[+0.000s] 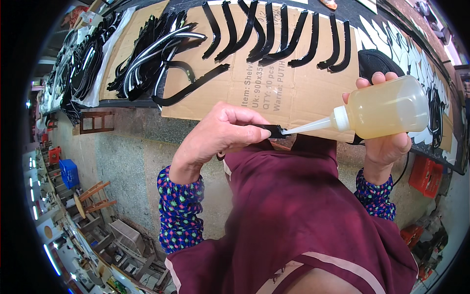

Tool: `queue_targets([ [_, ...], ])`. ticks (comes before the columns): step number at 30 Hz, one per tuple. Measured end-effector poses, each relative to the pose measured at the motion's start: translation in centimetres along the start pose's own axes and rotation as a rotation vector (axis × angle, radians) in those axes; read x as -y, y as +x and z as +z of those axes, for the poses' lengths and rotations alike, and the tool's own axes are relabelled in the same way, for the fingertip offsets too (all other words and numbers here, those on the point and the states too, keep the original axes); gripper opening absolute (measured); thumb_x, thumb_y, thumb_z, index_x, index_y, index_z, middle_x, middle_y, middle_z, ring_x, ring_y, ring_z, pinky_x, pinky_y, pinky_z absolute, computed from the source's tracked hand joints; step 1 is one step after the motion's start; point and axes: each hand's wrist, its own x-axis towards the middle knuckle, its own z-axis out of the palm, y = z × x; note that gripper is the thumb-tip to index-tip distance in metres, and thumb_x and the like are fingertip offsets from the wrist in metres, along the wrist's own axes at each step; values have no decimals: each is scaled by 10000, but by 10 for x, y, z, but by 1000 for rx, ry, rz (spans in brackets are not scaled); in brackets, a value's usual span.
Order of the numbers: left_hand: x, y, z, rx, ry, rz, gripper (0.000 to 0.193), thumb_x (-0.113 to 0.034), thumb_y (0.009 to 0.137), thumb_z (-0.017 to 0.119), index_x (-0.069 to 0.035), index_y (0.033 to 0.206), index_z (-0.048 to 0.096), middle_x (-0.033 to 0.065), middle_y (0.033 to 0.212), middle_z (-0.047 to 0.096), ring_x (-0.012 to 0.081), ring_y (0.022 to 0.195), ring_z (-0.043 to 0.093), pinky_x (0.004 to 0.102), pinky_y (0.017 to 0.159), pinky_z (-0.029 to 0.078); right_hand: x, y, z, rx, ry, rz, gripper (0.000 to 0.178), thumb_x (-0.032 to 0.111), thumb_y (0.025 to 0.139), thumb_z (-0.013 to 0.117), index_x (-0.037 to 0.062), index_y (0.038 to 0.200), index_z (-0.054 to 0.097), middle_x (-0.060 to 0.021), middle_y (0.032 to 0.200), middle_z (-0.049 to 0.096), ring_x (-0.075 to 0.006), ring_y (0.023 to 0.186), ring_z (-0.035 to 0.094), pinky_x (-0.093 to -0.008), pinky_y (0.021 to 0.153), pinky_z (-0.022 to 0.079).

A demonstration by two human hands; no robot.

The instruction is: The person is applying glue from a bottle onto black shoe components laid out on a workbench.

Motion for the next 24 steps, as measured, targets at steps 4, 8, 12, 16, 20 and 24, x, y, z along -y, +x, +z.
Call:
queue_targets([
  [4, 0, 0, 0, -3, 1, 0, 156, -96, 747, 609, 7, 863, 628, -76, 587, 491, -24, 464, 337, 145, 406, 212, 0, -1, 0, -2, 17, 5, 887, 321, 591, 752, 61, 1277, 255, -93, 1231, 342, -307, 1169, 341, -517, 937, 332],
  [8, -1, 0, 1, -12, 8, 0, 155, -97, 750, 607, 7, 863, 626, -77, 580, 483, -24, 456, 330, 146, 401, 205, 0, -2, -1, 5, 30, 9, 881, 314, 594, 750, 61, 1278, 255, -95, 1235, 338, -310, 1172, 335, -515, 936, 333],
  [12, 1, 1, -1, 6, -16, -11, 152, -97, 753, 605, 6, 863, 624, -79, 568, 472, -23, 444, 320, 148, 392, 195, -1, -1, -1, 19, 46, 13, 872, 301, 596, 750, 62, 1275, 258, -92, 1220, 342, -307, 1167, 331, -511, 937, 336],
  [16, 0, 1, 0, -5, -19, -1, 145, -94, 756, 602, 4, 861, 622, -80, 558, 463, -22, 432, 309, 151, 383, 186, 0, -2, -1, 31, 51, 26, 867, 298, 596, 752, 63, 1271, 260, -87, 1202, 345, -302, 1155, 329, -510, 938, 336],
  [20, 1, 0, 0, -15, -25, 4, 141, -91, 754, 600, 5, 855, 622, -79, 546, 456, -20, 419, 301, 154, 375, 179, -2, -3, -8, 53, 49, 32, 866, 304, 596, 751, 64, 1269, 261, -88, 1201, 344, -301, 1155, 328, -508, 934, 342],
  [24, 1, 3, -1, -9, -36, -4, 138, -85, 749, 598, 8, 848, 620, -76, 531, 445, -16, 404, 292, 159, 363, 174, -3, -5, -11, 62, 41, 52, 875, 309, 595, 752, 64, 1272, 255, -83, 1198, 350, -299, 1141, 347, -509, 930, 344],
])
